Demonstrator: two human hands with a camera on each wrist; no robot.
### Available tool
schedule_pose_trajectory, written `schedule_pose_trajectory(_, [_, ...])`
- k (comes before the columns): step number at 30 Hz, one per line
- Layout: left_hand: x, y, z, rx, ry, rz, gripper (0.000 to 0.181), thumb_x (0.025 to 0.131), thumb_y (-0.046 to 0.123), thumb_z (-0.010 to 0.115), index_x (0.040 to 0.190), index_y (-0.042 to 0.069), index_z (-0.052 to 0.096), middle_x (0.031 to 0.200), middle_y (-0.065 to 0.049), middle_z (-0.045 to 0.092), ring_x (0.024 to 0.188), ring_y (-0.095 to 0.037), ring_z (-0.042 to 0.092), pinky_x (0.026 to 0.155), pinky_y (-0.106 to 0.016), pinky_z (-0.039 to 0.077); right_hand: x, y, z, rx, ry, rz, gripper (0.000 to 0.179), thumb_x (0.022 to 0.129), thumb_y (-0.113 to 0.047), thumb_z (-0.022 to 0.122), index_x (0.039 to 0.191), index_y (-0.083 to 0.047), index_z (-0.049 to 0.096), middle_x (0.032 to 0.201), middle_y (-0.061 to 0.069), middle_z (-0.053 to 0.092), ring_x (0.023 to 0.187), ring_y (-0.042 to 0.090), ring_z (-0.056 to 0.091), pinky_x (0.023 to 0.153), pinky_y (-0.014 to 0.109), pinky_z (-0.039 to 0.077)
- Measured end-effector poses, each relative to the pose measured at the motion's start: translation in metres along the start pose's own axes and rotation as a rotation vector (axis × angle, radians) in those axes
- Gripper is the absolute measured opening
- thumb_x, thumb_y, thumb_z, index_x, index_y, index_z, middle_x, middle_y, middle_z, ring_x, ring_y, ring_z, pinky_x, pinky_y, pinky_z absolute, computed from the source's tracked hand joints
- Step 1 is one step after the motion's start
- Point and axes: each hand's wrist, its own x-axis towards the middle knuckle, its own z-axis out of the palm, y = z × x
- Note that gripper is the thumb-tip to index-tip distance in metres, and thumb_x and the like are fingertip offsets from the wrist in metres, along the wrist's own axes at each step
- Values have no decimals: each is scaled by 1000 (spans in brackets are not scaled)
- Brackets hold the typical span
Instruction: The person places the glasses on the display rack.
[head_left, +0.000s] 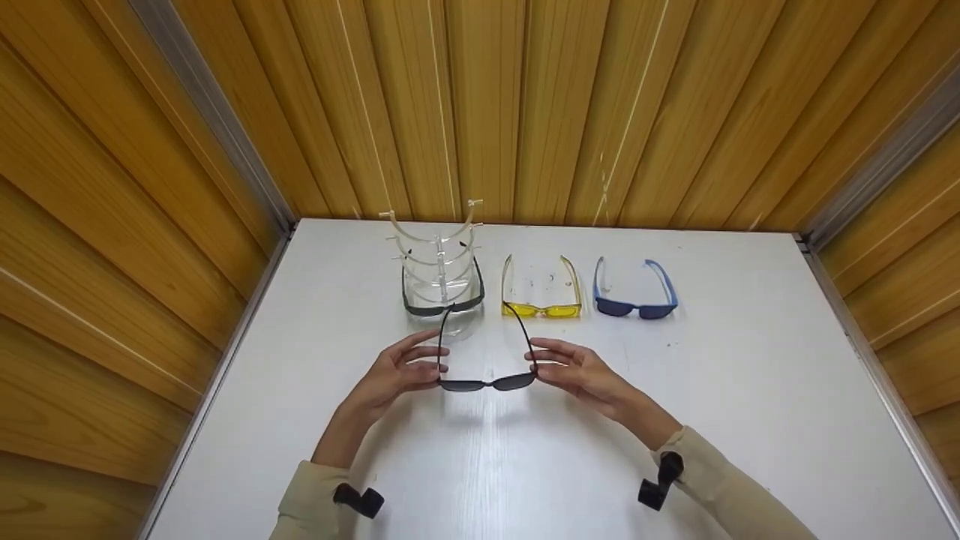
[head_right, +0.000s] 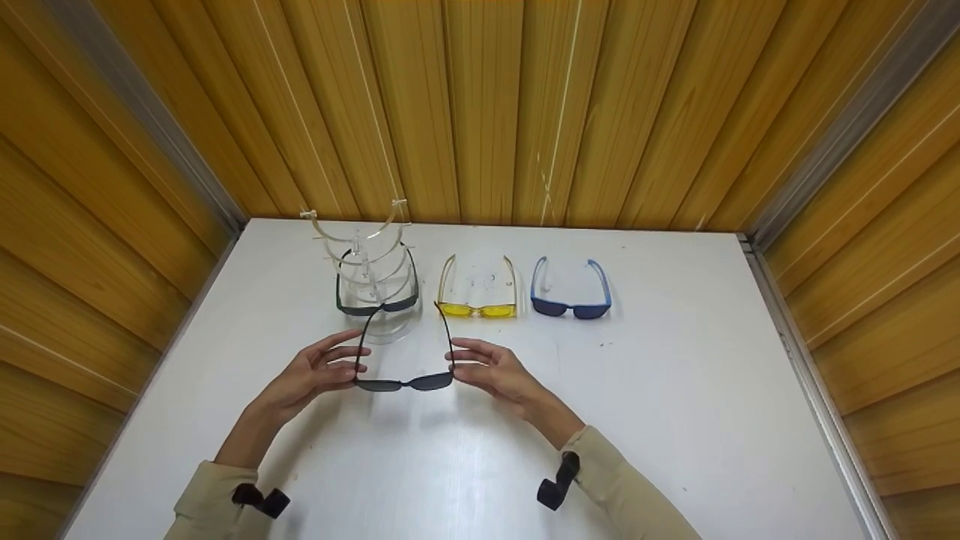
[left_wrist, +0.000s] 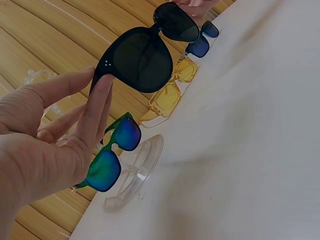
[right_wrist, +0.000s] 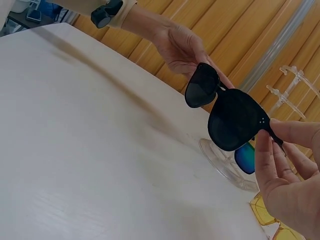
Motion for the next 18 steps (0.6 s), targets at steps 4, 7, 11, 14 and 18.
schedule_pose_trajectory(4, [-2,3,-2,-4,-2,10,76,90,-2,71,157,5,35,145,-25,55,109,-18,71,95,-38,61,4,-3,2,-10,-1,-13,63,97,2,64,154,5,36,134,5,64,121,12,65,103,25,56])
schedule_pose_trajectory(7, [-3,4,-4,-4,1,15,77,91,-2,71,158,5,35,145,-24,55,111,-19,71,96,-39,61,7,-5,4,-12,-2,-23,64,97,3,63,154,6,35,133,5,65,120,11,65,103,25,56])
schedule_pose_trajectory(11, [-4,6,-6,3,16,29,76,91,-1,71,158,6,35,146,-23,54,112,-19,71,97,-38,61,11,-10,8,-10,9,-34,63,96,4,64,153,6,37,131,3,66,119,11,66,103,25,56])
schedule_pose_trajectory(14, [-5,8,-7,3,34,32,75,91,-2,71,157,7,37,144,-21,56,112,-18,70,96,-36,61,13,-14,11,-12,16,-40,62,95,4,65,152,7,39,130,2,67,118,11,66,103,25,55])
schedule_pose_trajectory(18, [-8,10,-9,-9,54,30,74,90,-3,71,156,8,39,144,-20,57,112,-19,71,96,-36,61,16,-16,14,-21,5,-46,62,95,4,65,152,8,39,130,2,67,118,12,67,104,25,55])
